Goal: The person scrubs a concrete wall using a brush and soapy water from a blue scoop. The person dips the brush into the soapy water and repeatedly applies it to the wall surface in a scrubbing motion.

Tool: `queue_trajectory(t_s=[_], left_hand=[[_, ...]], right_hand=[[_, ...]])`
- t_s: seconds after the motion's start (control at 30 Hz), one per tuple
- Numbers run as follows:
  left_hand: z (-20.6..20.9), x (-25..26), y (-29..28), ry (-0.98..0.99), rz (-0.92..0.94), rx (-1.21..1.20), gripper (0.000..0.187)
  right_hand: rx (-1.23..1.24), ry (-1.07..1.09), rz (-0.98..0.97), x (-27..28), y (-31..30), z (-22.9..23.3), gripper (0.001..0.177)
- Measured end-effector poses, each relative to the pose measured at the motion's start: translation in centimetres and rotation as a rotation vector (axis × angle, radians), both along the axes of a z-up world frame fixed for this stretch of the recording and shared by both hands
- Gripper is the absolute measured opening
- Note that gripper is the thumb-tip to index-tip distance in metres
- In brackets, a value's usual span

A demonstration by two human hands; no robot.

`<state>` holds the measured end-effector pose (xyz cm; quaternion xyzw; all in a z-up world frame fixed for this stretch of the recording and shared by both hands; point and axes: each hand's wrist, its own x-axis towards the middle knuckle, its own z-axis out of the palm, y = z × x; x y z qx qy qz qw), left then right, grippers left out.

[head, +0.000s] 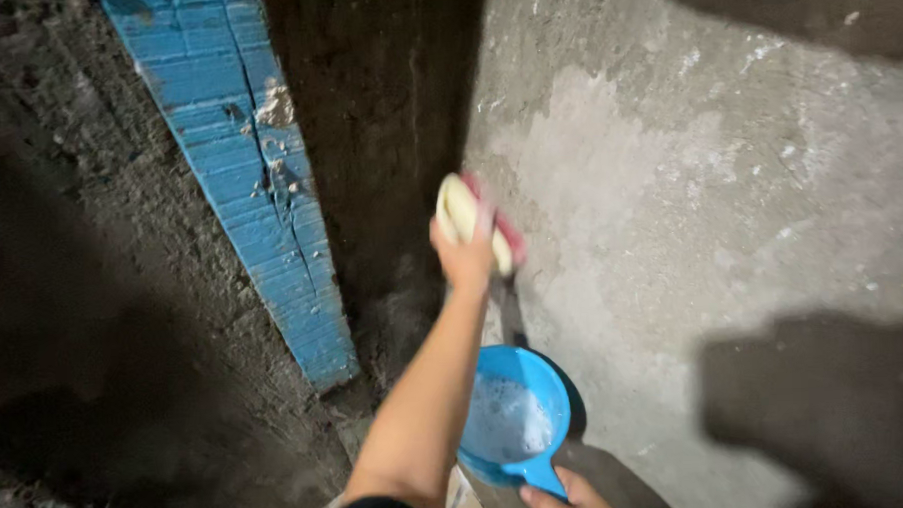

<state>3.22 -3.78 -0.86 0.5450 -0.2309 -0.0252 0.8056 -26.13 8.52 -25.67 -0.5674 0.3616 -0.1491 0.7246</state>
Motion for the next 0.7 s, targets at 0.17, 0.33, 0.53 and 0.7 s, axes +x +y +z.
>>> queue_trajectory(t_s=[0.17, 0.33, 0.53, 0.7], left_hand=[[-2.8, 1.6, 0.5, 0.276, -0.082, 0.227, 0.093], [3.0, 2.4, -1.8, 0.040, -0.151, -0.038, 0.085], [-5.3, 3.5, 0.4, 0.194, -0.205, 0.219, 0.086], [3.4, 2.3, 0.7, 0.098, -0.220, 0.161, 0.083]], right_hand=[[-0.055, -0.002, 0.076, 0.7, -0.6, -0.2, 0.015], [-0.072, 0.040, 0.018, 2.6, -0.6, 2.3, 0.016], [0.015, -0.014, -0.147, 3.9, 0.4, 2.6, 0.020], [-0.049, 0.091, -0.108, 2.9, 2.0, 5.5, 0.016]])
